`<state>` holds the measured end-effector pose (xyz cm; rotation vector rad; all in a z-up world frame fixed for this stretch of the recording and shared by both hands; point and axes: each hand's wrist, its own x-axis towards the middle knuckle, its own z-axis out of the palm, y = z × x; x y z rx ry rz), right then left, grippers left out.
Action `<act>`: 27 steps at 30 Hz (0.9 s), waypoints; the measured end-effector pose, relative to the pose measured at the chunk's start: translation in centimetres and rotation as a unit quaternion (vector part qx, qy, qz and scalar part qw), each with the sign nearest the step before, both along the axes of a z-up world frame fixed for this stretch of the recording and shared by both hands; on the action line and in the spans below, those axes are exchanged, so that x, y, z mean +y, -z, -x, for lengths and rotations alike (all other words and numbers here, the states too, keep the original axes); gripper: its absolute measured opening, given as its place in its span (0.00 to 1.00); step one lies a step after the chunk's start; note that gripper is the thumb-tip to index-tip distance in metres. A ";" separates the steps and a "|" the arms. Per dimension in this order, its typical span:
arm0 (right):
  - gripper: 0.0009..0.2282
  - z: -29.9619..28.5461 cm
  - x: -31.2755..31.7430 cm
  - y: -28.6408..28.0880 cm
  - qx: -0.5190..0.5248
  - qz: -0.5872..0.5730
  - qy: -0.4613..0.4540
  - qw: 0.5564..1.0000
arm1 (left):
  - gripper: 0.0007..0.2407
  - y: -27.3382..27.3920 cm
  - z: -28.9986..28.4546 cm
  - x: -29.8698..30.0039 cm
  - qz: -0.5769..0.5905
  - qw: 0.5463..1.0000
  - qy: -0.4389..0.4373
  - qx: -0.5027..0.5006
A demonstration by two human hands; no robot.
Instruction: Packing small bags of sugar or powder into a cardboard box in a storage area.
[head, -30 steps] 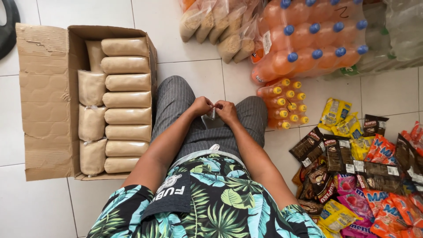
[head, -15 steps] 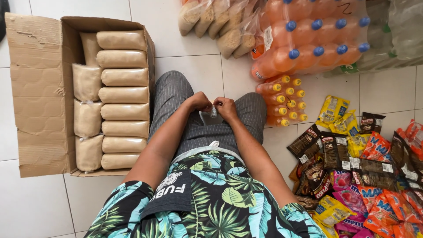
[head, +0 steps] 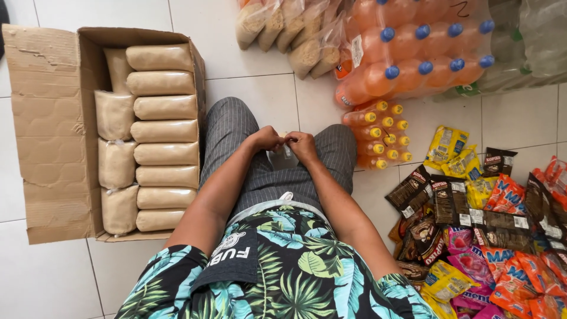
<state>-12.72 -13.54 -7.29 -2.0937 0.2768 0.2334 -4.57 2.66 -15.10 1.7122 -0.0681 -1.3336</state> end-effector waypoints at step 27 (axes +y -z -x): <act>0.09 0.5 -0.1 -0.2 0.019 0.024 -0.060 0.998 | 0.20 -0.8 1.4 -1.5 -0.108 0.989 0.084 -0.063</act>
